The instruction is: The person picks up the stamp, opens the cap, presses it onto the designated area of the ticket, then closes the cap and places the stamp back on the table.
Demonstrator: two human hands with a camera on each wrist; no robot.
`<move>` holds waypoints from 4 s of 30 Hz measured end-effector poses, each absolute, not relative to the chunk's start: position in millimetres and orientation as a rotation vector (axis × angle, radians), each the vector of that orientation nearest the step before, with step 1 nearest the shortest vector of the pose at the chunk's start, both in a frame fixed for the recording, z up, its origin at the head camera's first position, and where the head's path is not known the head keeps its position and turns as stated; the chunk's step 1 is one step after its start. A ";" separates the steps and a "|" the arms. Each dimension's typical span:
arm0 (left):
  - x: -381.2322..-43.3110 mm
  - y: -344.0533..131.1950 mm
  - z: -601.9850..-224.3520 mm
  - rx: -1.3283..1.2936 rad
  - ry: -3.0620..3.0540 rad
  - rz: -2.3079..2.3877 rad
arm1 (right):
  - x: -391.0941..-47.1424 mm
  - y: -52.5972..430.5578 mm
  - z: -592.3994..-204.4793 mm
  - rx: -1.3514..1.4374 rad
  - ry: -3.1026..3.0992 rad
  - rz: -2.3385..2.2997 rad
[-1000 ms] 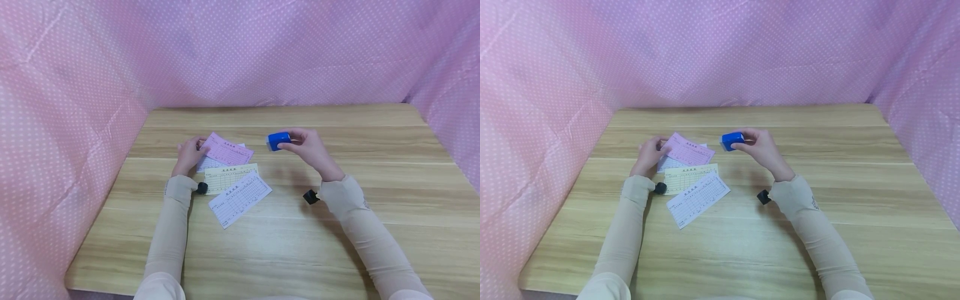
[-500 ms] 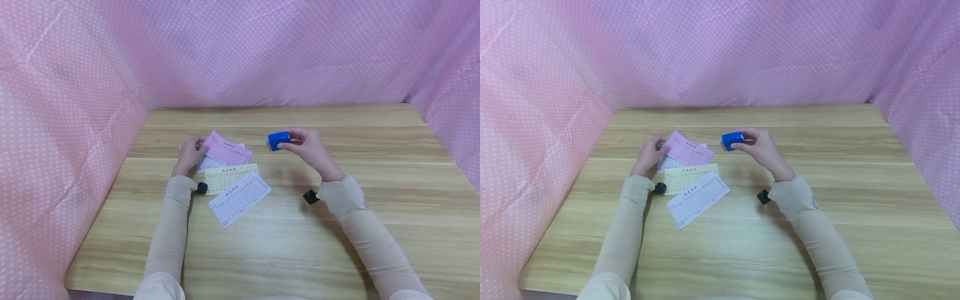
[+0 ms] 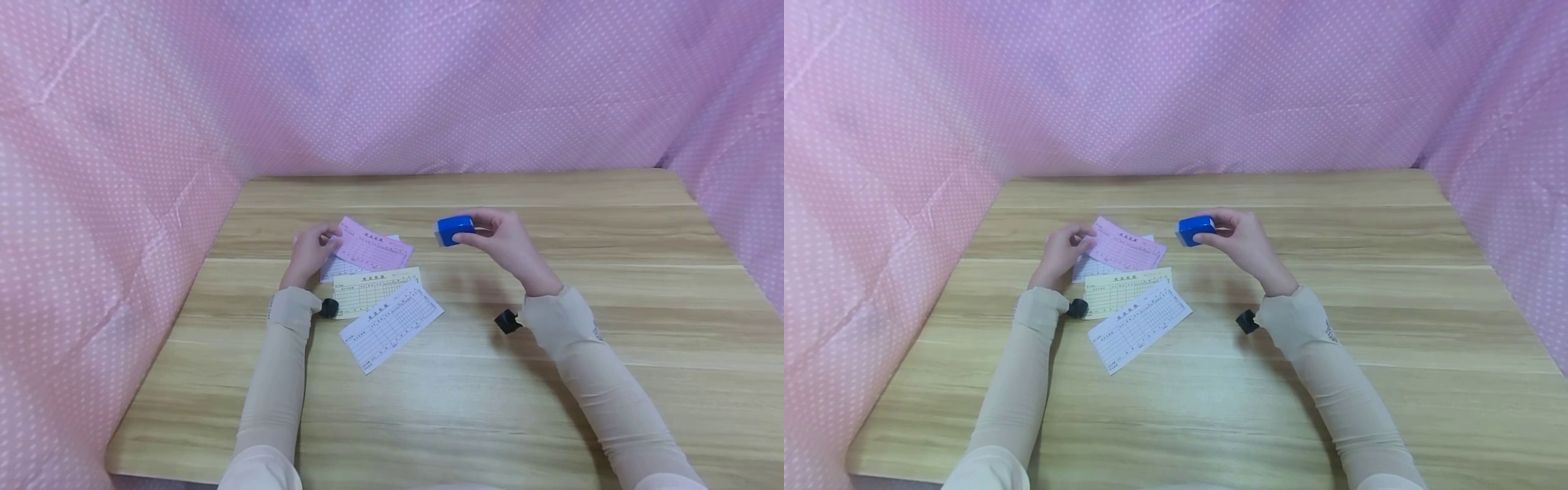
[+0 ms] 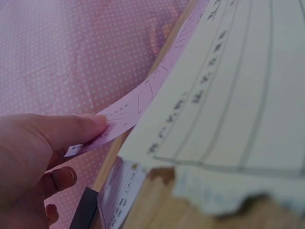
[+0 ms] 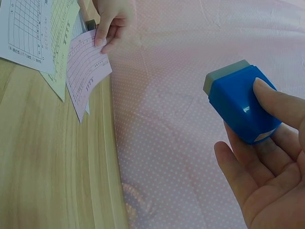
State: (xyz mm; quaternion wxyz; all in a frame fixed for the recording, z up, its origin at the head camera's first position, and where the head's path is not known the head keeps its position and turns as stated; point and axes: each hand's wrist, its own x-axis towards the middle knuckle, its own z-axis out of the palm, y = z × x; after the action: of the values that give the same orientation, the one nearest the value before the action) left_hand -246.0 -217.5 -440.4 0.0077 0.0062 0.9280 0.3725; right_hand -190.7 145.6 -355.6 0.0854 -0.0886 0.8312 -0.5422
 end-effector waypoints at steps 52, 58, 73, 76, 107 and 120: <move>-234.4 -175.5 -386.8 0.021 2.904 1.517 | -195.8 148.8 -357.9 -0.269 2.495 -1.617; -228.8 -163.8 -378.7 0.127 2.926 1.486 | -196.0 148.8 -359.1 -0.243 2.500 -1.640; -218.2 -131.6 -376.1 0.516 3.010 1.423 | -195.8 150.1 -357.3 -0.200 2.488 -1.651; -216.9 -126.0 -377.1 0.532 2.979 1.433 | -196.1 150.9 -356.6 -0.181 2.496 -1.645; -186.7 -66.8 -387.0 0.338 2.834 1.274 | -198.1 163.2 -350.0 -0.119 2.523 -1.684; -167.9 -67.6 -392.1 0.486 2.905 1.008 | -197.3 165.7 -349.7 -0.094 2.504 -1.691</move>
State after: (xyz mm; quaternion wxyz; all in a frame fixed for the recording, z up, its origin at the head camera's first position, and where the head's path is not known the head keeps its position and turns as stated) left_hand -167.9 -67.6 -392.1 0.0140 0.1559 0.9331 0.3239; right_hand -197.3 165.7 -349.7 0.0593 -0.0311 0.8269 -0.5584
